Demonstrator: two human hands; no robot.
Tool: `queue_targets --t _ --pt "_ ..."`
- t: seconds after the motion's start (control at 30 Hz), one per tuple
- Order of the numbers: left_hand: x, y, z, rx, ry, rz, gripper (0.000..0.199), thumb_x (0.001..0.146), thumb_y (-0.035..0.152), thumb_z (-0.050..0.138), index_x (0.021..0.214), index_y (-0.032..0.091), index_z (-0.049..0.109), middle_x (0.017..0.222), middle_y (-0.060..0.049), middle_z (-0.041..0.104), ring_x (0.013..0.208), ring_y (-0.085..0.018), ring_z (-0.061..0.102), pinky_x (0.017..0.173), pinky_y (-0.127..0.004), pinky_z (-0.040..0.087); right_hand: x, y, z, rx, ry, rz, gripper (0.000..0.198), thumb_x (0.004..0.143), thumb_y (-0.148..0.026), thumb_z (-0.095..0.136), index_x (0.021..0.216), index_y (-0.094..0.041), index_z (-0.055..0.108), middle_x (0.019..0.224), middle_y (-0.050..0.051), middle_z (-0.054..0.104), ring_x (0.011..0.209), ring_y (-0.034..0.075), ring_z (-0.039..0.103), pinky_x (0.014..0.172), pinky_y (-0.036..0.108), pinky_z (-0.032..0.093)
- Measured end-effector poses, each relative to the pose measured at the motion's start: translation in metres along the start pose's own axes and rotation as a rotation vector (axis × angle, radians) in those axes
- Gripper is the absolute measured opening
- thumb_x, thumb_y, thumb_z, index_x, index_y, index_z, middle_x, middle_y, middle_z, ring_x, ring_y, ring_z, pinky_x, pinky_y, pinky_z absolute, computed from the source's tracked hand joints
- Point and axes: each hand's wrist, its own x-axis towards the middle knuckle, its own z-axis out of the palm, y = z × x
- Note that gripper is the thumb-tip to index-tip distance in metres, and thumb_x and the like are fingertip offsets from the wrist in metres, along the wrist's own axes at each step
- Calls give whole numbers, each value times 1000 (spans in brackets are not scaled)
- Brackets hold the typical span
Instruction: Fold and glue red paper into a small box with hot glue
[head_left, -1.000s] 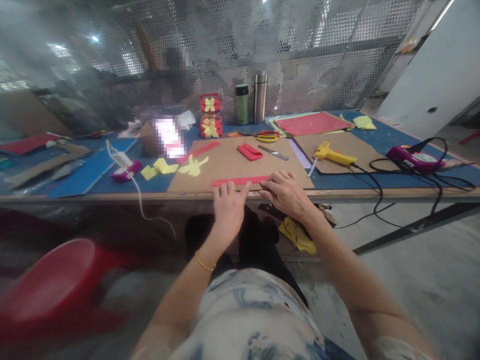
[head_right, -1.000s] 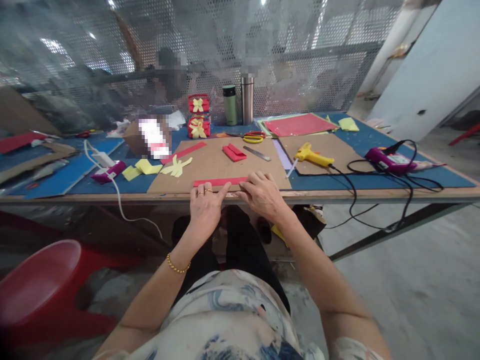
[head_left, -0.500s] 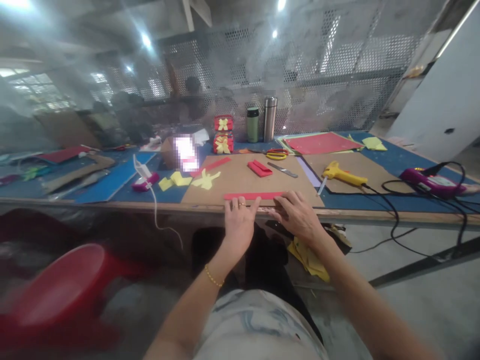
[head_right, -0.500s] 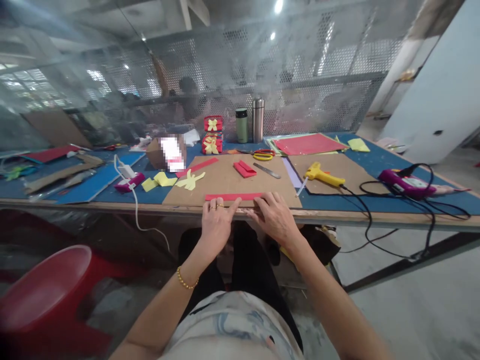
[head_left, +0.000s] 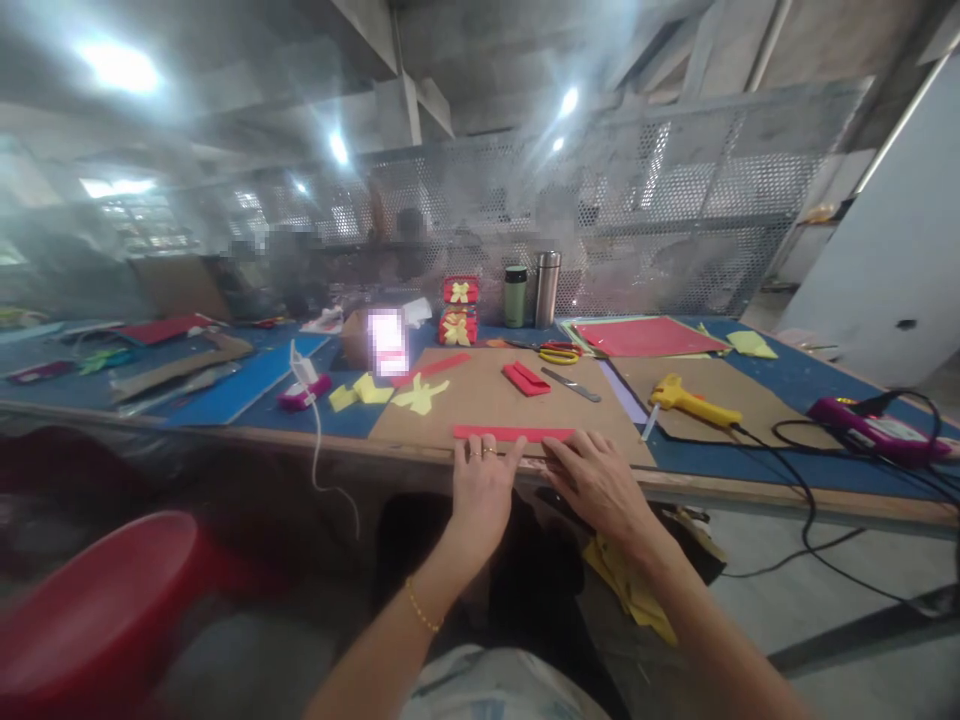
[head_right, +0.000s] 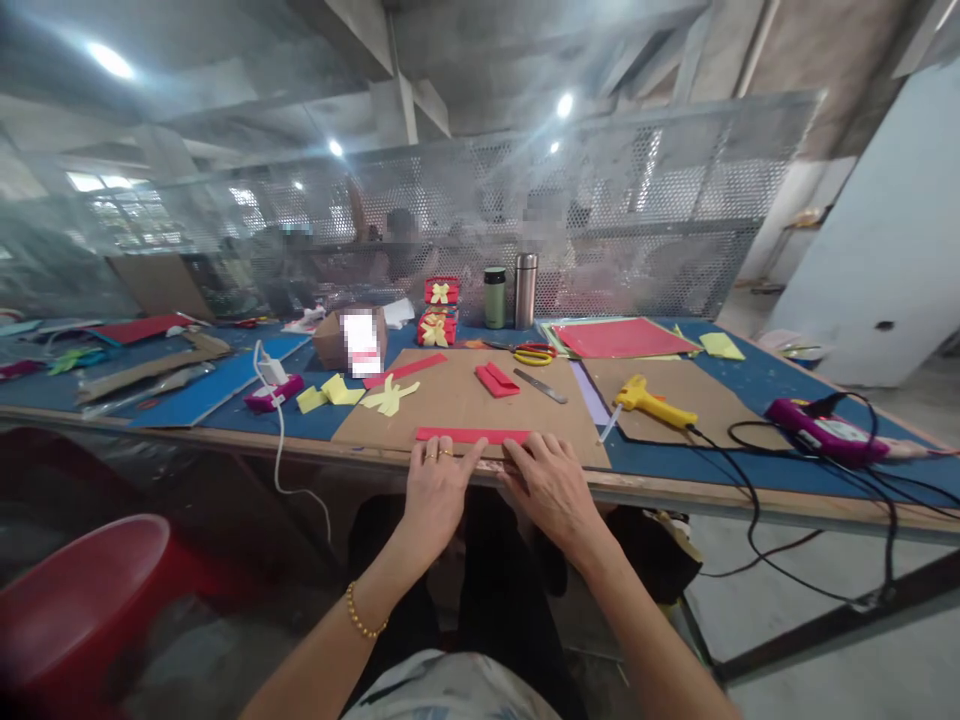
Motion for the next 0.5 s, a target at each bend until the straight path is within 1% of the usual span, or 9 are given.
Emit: queue_targets --t 0.1,0.23,0.37,0.43,0.5 --pt "0 0 0 -8 -18 -4 58 100 11 46 151 37 53 110 -15 67 107 -30 63 93 -48 52 1 0 -1 -13 -19 -17 23 100 -33 59 118 -22 68 97 11 65 89 27 55 78 38 39" --pt "1 0 0 -25 -40 -8 58 101 11 44 152 37 53 113 -15 67 109 -31 63 94 -47 52 -1 1 1 -42 -34 12 29 98 -36 64 120 -19 71 100 12 64 91 27 53 78 38 38" --pt "1 0 0 -30 -33 -7 57 101 12 45 151 37 54 113 -15 67 109 -31 62 94 -47 51 -3 1 2 -41 -19 39 35 95 -37 68 125 -18 71 102 12 64 92 27 53 79 37 37" --pt "0 0 0 -32 -25 -5 55 100 12 46 149 36 56 113 -15 66 107 -30 62 93 -47 51 -1 -1 0 -51 -25 47 35 94 -37 70 123 -18 71 102 12 64 92 27 53 80 37 37" --pt "0 -1 1 -35 -18 -5 55 100 12 47 148 36 56 112 -15 66 106 -30 61 92 -46 51 4 -4 -3 -64 -37 47 30 92 -37 73 117 -20 73 104 12 65 94 27 53 82 38 37"
